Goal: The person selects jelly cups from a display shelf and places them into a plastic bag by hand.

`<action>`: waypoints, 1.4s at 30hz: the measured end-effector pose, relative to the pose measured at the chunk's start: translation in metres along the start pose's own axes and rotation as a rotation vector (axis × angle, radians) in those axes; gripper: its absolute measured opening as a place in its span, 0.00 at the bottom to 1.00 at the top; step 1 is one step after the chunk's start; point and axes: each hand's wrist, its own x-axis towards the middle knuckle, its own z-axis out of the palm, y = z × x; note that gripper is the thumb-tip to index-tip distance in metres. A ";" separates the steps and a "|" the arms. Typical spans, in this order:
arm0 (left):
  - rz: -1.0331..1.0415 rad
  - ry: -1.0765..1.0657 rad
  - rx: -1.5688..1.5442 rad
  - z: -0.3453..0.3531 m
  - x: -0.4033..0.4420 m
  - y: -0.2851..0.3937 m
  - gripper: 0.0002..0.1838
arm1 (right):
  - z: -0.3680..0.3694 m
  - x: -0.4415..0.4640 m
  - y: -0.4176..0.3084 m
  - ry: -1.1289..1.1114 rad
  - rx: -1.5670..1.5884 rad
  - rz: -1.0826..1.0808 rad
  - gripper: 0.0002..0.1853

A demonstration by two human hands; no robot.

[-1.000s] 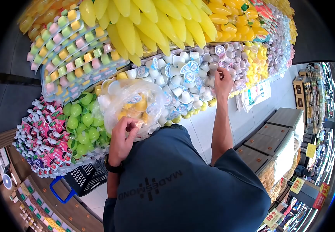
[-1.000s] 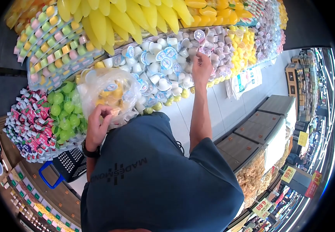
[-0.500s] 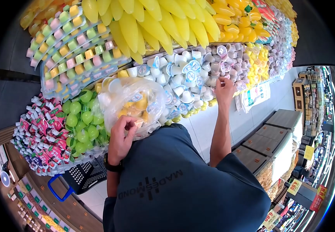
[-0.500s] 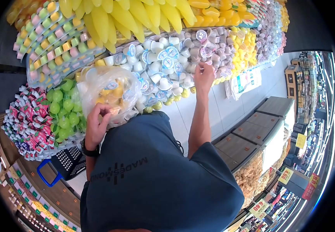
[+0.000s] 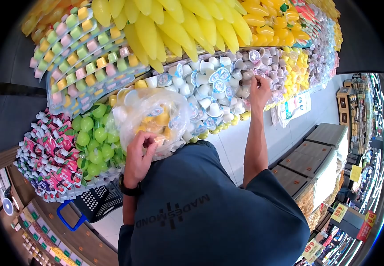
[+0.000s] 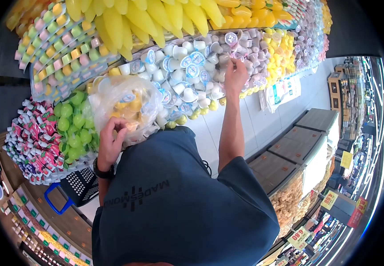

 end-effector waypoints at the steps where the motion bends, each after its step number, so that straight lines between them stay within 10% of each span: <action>1: -0.004 0.001 -0.010 0.000 0.000 0.000 0.08 | -0.001 -0.003 0.005 0.011 0.000 0.003 0.07; 21: 0.031 0.079 0.075 -0.001 -0.004 -0.003 0.09 | -0.011 -0.030 -0.028 0.000 -0.241 -0.294 0.08; 25: 0.036 0.160 0.035 -0.001 -0.001 0.001 0.14 | -0.018 -0.045 -0.114 -0.214 0.198 -0.070 0.09; 30: 0.092 0.280 0.171 -0.002 0.005 0.001 0.20 | 0.004 -0.101 -0.199 -0.831 0.597 -0.352 0.09; 35: 0.109 0.298 0.303 -0.005 0.007 0.003 0.22 | 0.051 -0.142 -0.216 -0.682 0.238 -0.666 0.17; 42: 0.118 0.278 0.246 -0.005 0.009 0.004 0.22 | 0.053 -0.149 -0.213 -0.727 0.180 -0.539 0.21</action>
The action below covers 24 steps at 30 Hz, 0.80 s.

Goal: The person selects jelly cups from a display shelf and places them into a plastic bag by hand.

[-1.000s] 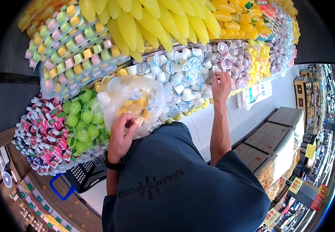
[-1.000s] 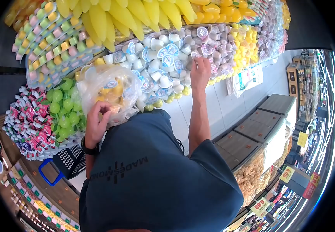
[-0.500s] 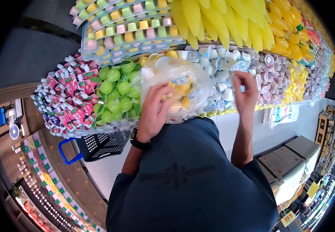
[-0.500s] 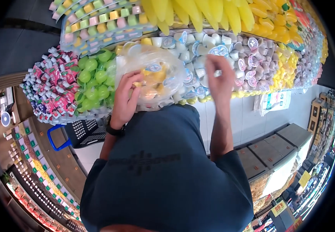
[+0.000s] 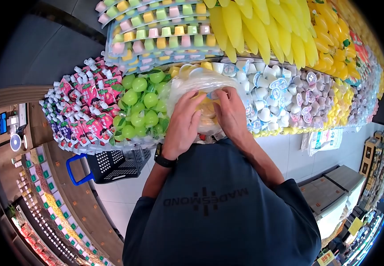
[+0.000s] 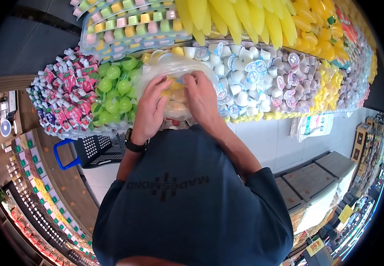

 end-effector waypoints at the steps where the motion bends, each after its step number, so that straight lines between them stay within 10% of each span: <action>1: 0.000 -0.013 -0.020 0.000 0.000 0.001 0.22 | 0.000 0.000 -0.001 -0.002 -0.001 -0.002 0.21; 24: 0.022 -0.064 -0.097 0.001 0.001 0.000 0.26 | -0.001 0.002 -0.001 0.025 -0.067 -0.001 0.25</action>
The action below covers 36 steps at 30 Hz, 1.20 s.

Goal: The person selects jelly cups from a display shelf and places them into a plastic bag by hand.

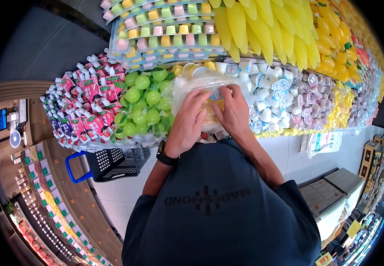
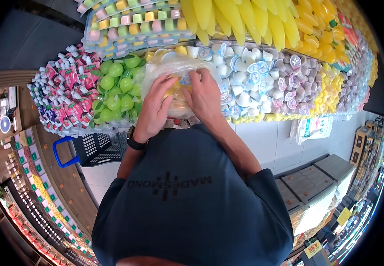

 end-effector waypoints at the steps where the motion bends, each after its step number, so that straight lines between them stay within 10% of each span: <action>1: 0.002 0.003 0.001 0.000 0.000 0.000 0.25 | 0.001 0.001 0.001 0.000 0.000 0.000 0.25; 7: 0.008 0.014 -0.010 -0.001 0.000 0.001 0.25 | 0.008 0.003 0.008 0.010 -0.032 0.009 0.28; 16: -0.063 -0.055 -0.184 -0.005 0.001 0.010 0.22 | -0.019 -0.010 0.005 -0.163 1.132 0.310 0.20; 31: -0.099 -0.105 -0.173 -0.003 -0.002 0.015 0.22 | -0.031 -0.019 0.006 -0.244 1.135 0.275 0.11; 36: -0.085 -0.112 -0.151 -0.002 -0.005 0.010 0.24 | -0.048 0.000 0.056 0.244 0.799 0.310 0.11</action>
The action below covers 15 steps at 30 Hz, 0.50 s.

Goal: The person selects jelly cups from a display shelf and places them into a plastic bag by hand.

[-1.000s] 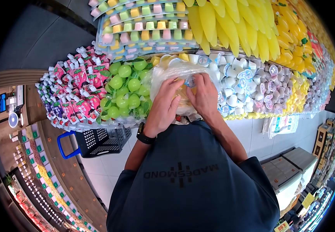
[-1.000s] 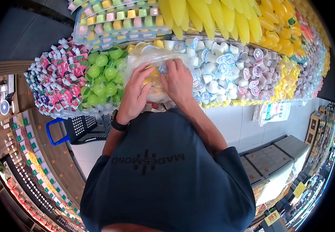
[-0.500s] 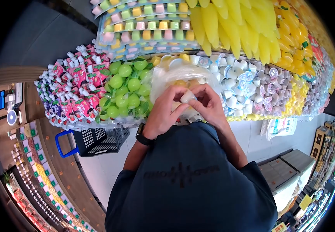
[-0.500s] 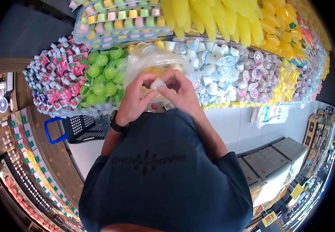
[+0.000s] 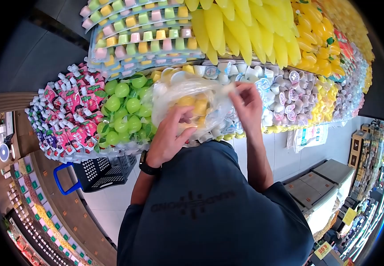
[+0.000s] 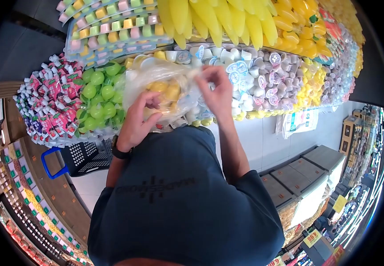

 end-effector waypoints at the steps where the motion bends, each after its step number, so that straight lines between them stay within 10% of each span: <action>1: 0.002 -0.005 0.001 0.000 0.000 -0.001 0.24 | -0.010 0.012 0.005 0.143 -0.135 -0.047 0.11; 5: 0.028 -0.026 0.032 0.001 0.000 -0.005 0.22 | -0.049 0.053 0.035 0.453 -0.701 -0.254 0.11; 15: 0.022 -0.009 0.043 0.001 0.000 -0.006 0.17 | -0.069 0.055 0.051 0.485 -0.768 -0.309 0.09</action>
